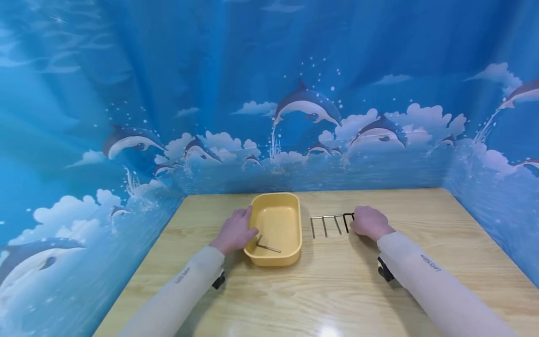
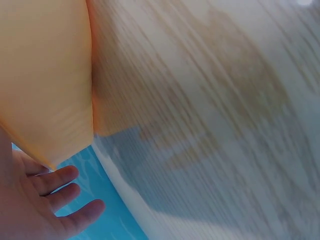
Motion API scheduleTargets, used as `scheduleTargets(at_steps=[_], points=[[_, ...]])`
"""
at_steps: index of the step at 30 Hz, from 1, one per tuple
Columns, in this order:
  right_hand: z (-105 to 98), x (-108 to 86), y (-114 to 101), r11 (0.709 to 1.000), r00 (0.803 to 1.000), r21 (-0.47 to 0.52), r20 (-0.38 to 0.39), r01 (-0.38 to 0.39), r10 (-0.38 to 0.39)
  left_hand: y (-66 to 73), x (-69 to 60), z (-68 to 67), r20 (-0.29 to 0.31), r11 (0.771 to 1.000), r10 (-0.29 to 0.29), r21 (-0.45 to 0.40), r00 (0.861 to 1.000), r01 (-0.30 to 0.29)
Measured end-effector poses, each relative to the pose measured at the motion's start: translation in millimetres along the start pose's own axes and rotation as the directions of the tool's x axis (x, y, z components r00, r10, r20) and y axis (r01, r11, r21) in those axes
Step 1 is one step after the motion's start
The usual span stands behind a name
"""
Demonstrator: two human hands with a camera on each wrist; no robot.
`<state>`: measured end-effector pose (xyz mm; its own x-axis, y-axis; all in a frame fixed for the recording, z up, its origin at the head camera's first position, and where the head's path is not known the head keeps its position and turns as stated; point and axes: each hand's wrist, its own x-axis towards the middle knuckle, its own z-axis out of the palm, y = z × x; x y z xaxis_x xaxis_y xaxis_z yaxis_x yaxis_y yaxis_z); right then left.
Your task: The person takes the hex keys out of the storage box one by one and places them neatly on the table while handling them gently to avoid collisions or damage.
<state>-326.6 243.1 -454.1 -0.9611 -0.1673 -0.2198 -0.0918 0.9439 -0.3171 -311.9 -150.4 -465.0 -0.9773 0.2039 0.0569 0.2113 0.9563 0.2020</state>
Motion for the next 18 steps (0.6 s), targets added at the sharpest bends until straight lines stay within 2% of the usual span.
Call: scheduleTargets(at_steps=[6,11,18], points=[[-7,-7.7,-27,0.998,0.999,-0.029,-0.001,0.05,-0.05,3.8,0.2,2.0,-0.005,1.0,-0.007,-0.005,1.0,0.007],[-15,-8.6,-60,0.993,0.994,-0.043,0.037,0.108,-0.107,1.4,2.9,4.8,-0.024,0.999,0.008,0.034,1.0,-0.007],[-20,-7.5,-105,0.981,0.98,-0.035,0.057,0.191,-0.189,-1.8,1.0,5.8,-0.027,0.998,-0.005,0.06,1.0,0.006]])
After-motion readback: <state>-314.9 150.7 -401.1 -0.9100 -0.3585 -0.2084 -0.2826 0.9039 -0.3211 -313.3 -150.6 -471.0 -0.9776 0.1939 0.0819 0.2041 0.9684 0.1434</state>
